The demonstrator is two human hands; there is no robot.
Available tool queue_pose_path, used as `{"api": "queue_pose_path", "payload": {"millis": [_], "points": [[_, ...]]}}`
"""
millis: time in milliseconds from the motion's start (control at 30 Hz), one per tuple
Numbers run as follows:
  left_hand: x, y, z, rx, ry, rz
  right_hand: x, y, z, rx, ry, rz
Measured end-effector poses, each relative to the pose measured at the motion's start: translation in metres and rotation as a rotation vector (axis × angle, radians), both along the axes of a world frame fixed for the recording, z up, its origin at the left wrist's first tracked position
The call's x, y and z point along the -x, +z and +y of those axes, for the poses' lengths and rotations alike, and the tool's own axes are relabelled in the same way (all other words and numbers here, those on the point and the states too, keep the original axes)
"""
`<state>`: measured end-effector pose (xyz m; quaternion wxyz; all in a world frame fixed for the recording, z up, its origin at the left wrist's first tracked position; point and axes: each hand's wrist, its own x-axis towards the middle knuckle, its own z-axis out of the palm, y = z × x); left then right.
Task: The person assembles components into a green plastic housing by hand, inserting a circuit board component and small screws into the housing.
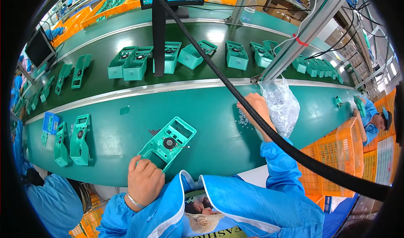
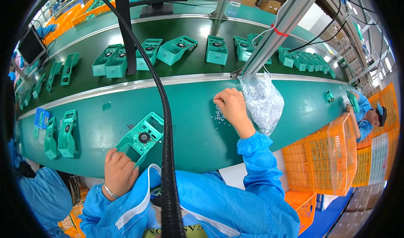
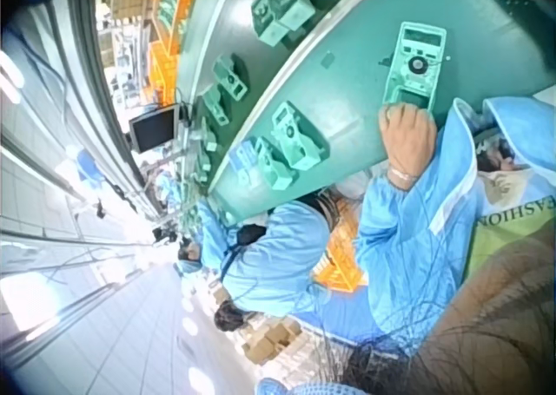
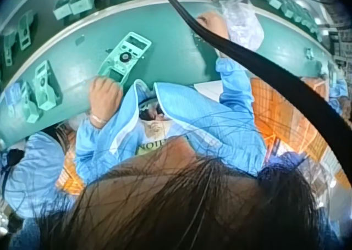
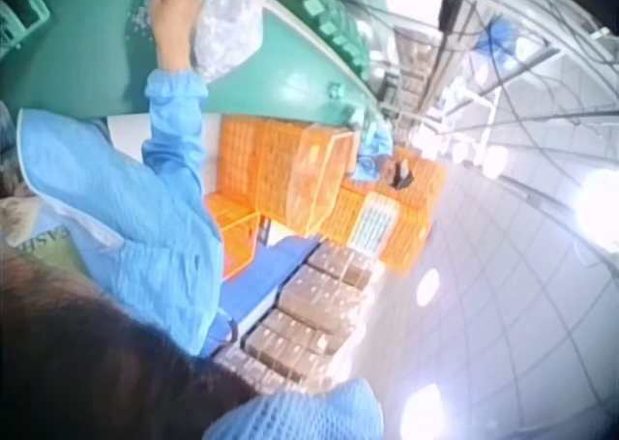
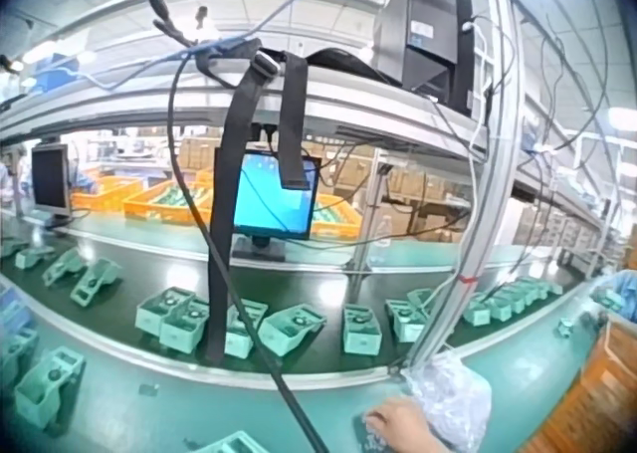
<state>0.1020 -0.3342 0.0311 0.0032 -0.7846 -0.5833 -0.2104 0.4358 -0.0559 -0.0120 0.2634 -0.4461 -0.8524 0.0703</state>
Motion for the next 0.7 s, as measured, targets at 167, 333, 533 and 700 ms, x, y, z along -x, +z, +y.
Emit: {"api": "queue_pose_path", "payload": {"millis": [167,333,533,700], "points": [[0.0,-0.004,-0.002,-0.002,0.005,0.013,0.008,0.001,-0.005,0.01,-0.001,-0.039],[0.004,-0.007,-0.002,0.019,-0.01,0.024,0.001,-0.003,-0.006,-0.022,-0.043,0.017],[0.006,-0.008,-0.004,0.024,-0.004,0.038,0.008,0.003,-0.011,-0.024,-0.025,-0.026],[0.005,-0.01,-0.004,0.014,-0.001,0.074,0.007,0.003,-0.009,-0.081,0.001,-0.106]]}}
